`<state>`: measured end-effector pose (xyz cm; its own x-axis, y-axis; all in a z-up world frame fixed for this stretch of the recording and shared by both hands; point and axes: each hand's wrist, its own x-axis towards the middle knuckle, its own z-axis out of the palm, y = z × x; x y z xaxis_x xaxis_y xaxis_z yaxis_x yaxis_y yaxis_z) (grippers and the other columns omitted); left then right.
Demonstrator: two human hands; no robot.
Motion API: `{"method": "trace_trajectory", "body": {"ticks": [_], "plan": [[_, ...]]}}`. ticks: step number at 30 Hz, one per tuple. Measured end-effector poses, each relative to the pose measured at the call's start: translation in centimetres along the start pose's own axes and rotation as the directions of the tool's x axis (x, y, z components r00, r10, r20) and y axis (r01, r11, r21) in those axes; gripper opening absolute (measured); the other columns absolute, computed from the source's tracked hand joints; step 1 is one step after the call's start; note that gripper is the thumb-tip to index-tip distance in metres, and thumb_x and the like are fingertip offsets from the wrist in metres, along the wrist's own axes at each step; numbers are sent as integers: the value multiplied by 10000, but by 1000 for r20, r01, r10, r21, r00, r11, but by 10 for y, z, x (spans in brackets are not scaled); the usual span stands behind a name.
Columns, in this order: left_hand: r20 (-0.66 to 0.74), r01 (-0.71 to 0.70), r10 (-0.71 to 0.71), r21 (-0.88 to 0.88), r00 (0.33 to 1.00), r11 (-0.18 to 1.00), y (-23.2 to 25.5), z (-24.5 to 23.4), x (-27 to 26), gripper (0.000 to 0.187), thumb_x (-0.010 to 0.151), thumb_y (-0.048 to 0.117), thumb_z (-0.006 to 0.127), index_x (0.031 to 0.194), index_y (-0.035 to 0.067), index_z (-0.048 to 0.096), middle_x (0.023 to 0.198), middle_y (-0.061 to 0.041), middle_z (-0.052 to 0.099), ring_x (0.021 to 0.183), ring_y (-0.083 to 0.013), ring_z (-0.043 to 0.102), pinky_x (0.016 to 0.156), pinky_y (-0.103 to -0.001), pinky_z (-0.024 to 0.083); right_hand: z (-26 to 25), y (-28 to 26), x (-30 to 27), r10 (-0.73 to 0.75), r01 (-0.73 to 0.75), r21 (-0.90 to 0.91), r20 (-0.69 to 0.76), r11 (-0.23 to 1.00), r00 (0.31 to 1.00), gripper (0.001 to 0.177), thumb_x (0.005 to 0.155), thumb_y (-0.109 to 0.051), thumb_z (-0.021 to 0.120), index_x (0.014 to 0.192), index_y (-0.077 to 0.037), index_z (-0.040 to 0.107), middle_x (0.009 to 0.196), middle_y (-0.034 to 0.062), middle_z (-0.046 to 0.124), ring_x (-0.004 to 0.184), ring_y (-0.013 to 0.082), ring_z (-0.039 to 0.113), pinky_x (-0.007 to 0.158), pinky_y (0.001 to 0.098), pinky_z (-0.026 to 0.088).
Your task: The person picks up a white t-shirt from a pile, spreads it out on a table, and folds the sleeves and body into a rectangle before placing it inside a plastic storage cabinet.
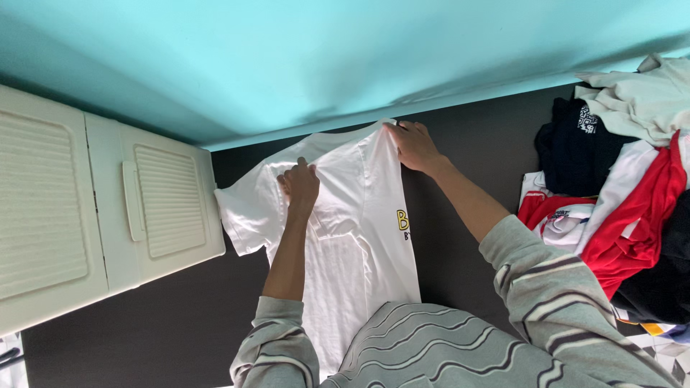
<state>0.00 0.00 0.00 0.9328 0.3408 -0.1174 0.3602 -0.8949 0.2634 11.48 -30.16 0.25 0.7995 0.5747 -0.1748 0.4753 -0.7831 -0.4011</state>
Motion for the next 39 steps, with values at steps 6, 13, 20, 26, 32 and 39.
{"method": "trace_trajectory", "body": {"ticks": [6, 13, 20, 26, 32, 39], "plan": [[-272, -221, 134, -321, 953, 921, 7, -23, -22, 216, 983, 257, 679, 1032, 47, 680, 982, -179, 749, 875, -372, 708, 786, -445, 531, -13, -5, 7, 74, -81, 118, 58, 990, 996, 678, 903, 27, 579, 1536, -123, 389, 1344, 161, 617, 1282, 340, 559, 1101, 504, 405], [-129, -485, 471, -349, 872, 802, 89, -27, -104, 183, 962, 183, 641, 1085, 63, 703, 1022, -137, 699, 912, -339, 675, 780, -462, 550, -32, -15, 12, 240, -299, 265, 234, 917, 942, 660, 920, 34, 490, 1534, -188, 390, 1366, 139, 606, 1130, 361, 662, 966, 496, 527], [175, -526, 561, -207, 809, 825, 140, -2, -172, 294, 857, 54, 595, 1148, 35, 625, 1076, -158, 642, 916, -342, 674, 714, -459, 562, -23, -7, 2, 188, -234, 333, 165, 913, 968, 360, 1102, -233, 493, 1429, -118, 589, 1335, 159, 700, 1211, 331, 670, 1061, 456, 529], [299, -466, 505, -194, 810, 863, 115, 57, -182, 251, 997, 280, 618, 1127, 67, 645, 1090, -153, 661, 1017, -359, 644, 859, -511, 509, -3, -9, 1, -28, 27, -116, -9, 993, 1000, 443, 921, -200, 670, 1353, -128, 603, 1503, 147, 438, 1379, 349, 362, 1062, 562, 370], [-143, -185, 175, -58, 974, 981, 62, 61, -137, 354, 876, 275, 628, 1172, 81, 636, 1090, -164, 687, 1011, -375, 642, 822, -517, 486, 3, -13, -11, -65, 37, -181, -148, 983, 987, 444, 881, -159, 708, 1313, -112, 615, 1482, 128, 483, 1337, 330, 451, 1029, 538, 402], [298, 230, -110, -405, 948, 885, 32, 14, -144, 310, 992, 343, 621, 969, 47, 708, 912, -167, 744, 861, -384, 697, 769, -484, 530, 6, -11, -12, -24, -6, -217, -133, 976, 991, 401, 928, -179, 687, 1315, -123, 598, 1471, 98, 500, 1301, 302, 493, 1029, 536, 409]]}}
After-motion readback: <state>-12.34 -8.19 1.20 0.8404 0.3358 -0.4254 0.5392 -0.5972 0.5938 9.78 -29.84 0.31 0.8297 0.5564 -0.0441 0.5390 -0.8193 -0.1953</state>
